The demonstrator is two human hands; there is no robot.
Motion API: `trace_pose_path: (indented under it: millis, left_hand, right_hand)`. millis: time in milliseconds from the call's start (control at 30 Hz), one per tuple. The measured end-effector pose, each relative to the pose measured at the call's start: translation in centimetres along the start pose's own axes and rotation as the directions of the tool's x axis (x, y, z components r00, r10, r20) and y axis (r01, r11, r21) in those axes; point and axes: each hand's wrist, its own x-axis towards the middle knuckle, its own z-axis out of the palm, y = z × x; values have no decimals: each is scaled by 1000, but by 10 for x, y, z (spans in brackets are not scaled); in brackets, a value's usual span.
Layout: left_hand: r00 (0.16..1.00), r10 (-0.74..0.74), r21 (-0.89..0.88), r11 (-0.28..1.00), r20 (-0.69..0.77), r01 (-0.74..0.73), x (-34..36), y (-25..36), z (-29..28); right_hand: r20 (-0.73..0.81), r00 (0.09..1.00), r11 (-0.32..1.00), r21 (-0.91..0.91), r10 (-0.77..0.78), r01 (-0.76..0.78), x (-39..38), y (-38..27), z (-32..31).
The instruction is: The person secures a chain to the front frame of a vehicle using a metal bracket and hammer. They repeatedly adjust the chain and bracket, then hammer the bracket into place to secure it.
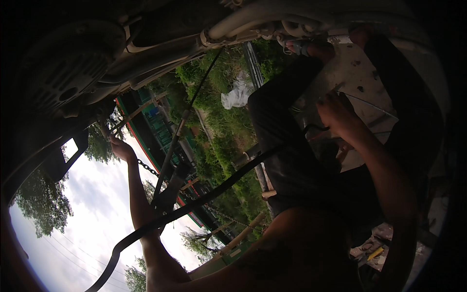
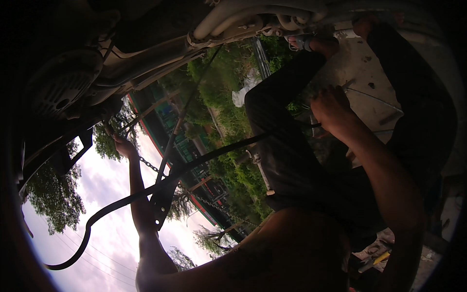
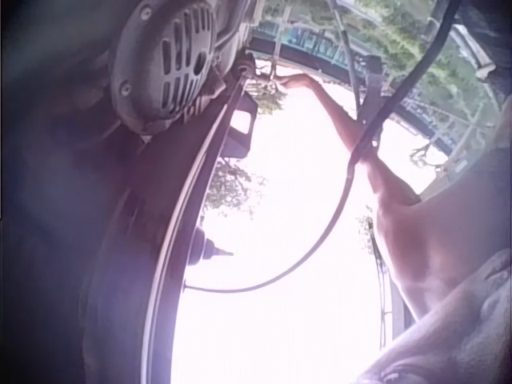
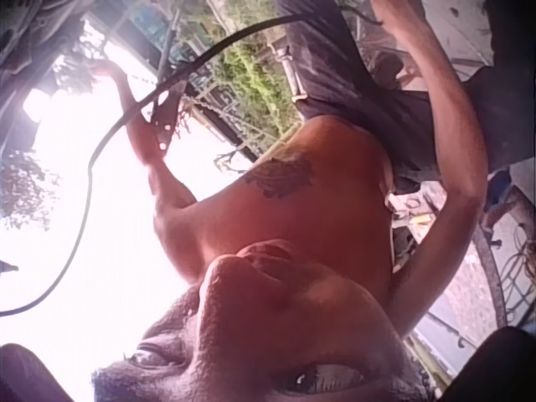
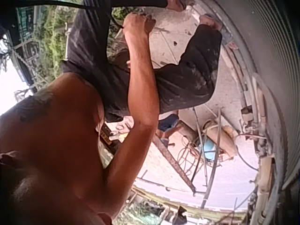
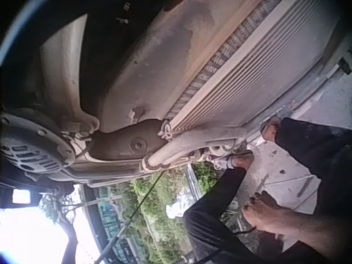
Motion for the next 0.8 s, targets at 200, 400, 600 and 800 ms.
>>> trace_pose_path:
  millis: [200,400,600,800]
  left_hand:
    - [1000,24,9,1000,-2,-24,-2,5,-3]
    - [997,77,48,996,-16,-76,-2,-12,-3]
    - [999,-39,90,995,17,37,-3,4,-9]
    - [997,-21,56,998,69,17,-9,8,-5]
  right_hand:
    - [-29,1000,1000,-22,-8,8,0,-3,-1]
    - [-17,1000,1000,23,16,-16,3,-5,-1]
    - [-89,995,994,-94,38,-47,0,-10,11]
    - [64,985,986,67,-160,156,2,-17,-18]
